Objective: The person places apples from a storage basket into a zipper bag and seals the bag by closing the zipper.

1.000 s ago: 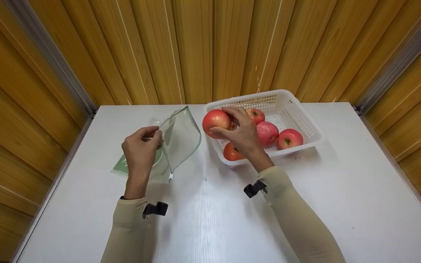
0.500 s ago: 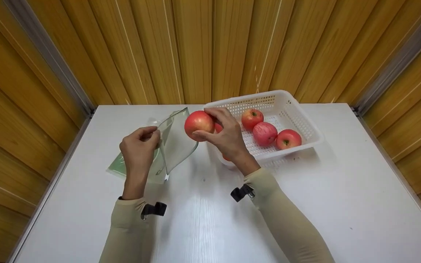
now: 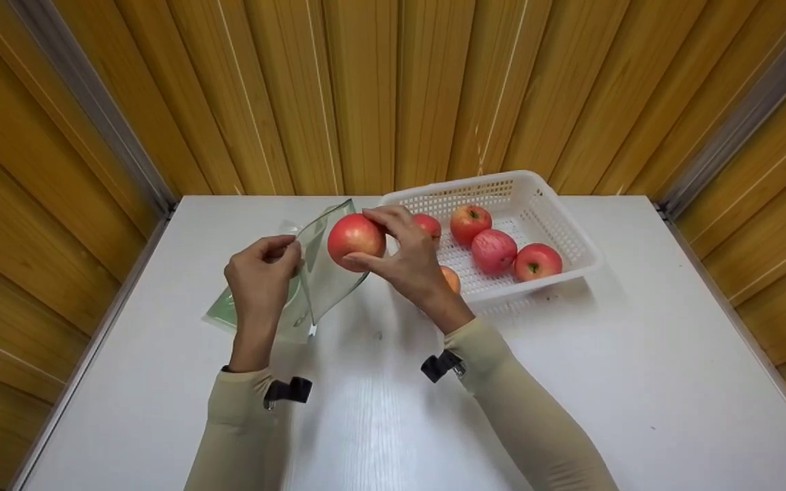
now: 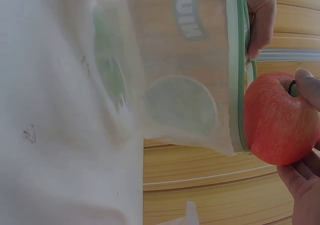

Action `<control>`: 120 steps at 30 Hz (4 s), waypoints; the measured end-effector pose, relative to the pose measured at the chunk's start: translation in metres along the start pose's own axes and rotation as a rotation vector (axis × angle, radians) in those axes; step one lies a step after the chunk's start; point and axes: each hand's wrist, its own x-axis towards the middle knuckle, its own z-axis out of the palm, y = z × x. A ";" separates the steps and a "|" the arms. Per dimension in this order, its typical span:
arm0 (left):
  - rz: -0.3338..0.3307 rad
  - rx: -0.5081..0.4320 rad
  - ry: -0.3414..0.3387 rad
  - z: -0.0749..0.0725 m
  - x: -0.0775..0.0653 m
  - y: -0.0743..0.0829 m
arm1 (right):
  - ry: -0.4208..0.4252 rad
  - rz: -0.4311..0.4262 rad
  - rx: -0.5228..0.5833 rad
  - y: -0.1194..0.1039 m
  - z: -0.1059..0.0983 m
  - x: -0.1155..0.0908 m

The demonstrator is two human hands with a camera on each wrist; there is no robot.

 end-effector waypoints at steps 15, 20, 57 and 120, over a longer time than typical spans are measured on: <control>0.016 -0.006 0.015 0.000 0.000 0.002 | -0.087 -0.027 -0.052 0.000 0.013 -0.003; 0.008 -0.002 0.016 0.001 0.001 0.001 | -0.118 -0.032 -0.063 0.001 0.015 -0.005; -0.098 -0.113 0.043 0.002 0.005 0.003 | -0.118 -0.047 -0.128 0.018 -0.008 -0.004; -0.078 -0.088 -0.039 0.004 0.012 -0.001 | -0.680 0.569 -0.219 0.078 -0.094 -0.027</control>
